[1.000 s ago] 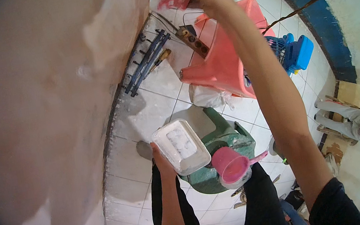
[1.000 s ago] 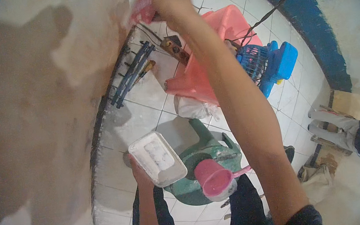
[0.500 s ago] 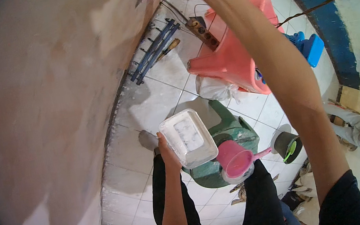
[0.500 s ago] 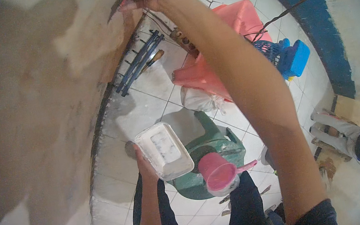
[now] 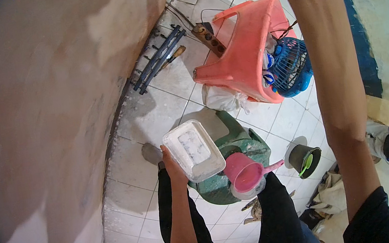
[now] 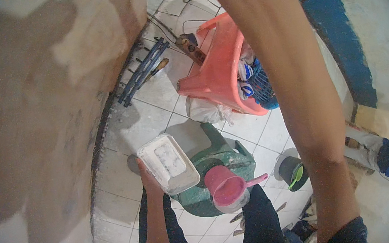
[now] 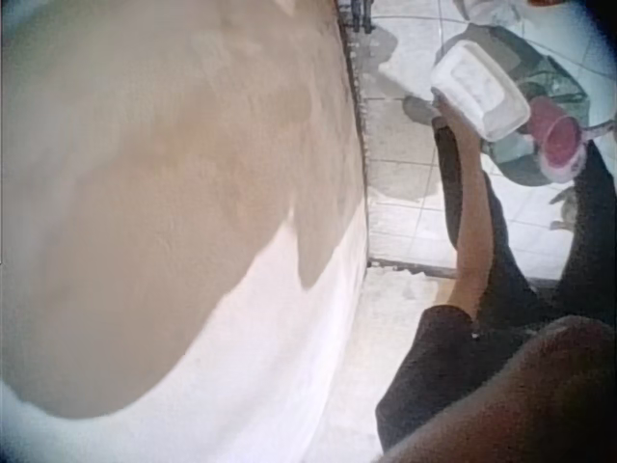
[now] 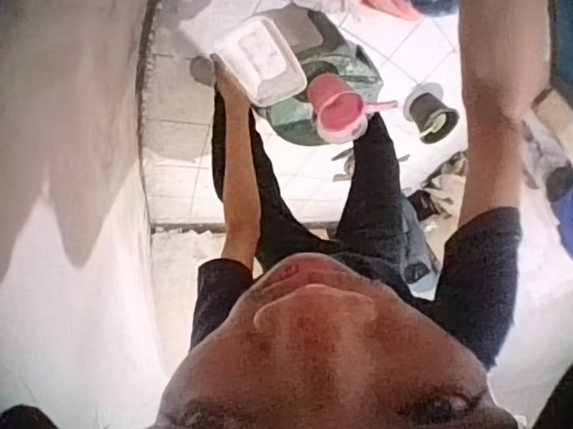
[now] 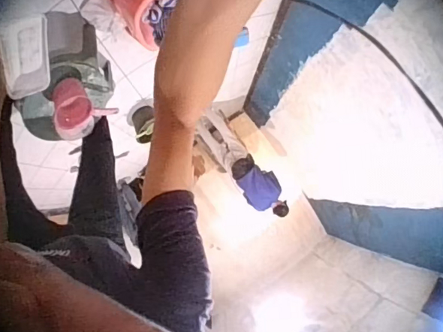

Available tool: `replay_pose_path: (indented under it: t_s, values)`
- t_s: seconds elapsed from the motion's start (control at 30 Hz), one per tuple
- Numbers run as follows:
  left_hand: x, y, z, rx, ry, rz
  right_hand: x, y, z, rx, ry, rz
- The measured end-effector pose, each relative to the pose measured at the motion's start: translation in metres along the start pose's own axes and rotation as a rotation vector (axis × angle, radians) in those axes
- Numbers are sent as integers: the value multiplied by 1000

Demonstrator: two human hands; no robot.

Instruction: The person applies a patching compound to a damaged wall using a scraper. They scoop the white compound from a container and spread it across the wall surface to fill in cracks and holes.

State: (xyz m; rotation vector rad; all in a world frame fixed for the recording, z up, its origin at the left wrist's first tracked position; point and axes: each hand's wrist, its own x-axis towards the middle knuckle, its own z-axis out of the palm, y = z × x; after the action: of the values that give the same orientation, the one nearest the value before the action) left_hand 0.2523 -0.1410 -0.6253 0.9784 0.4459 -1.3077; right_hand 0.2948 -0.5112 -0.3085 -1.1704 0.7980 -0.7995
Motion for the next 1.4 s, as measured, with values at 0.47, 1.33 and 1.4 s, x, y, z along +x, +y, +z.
replay_pose_path:
  t_s: [0.47,1.33,1.4]
  values:
    - [-19,18,-3,51,76,47,-167,128,-76,533,375,340]
    - [-266,4,40,102,263,212,-488,41,-161,451,455,761]
    - [-284,-14,44,82,310,303,-511,23,-200,431,344,779]
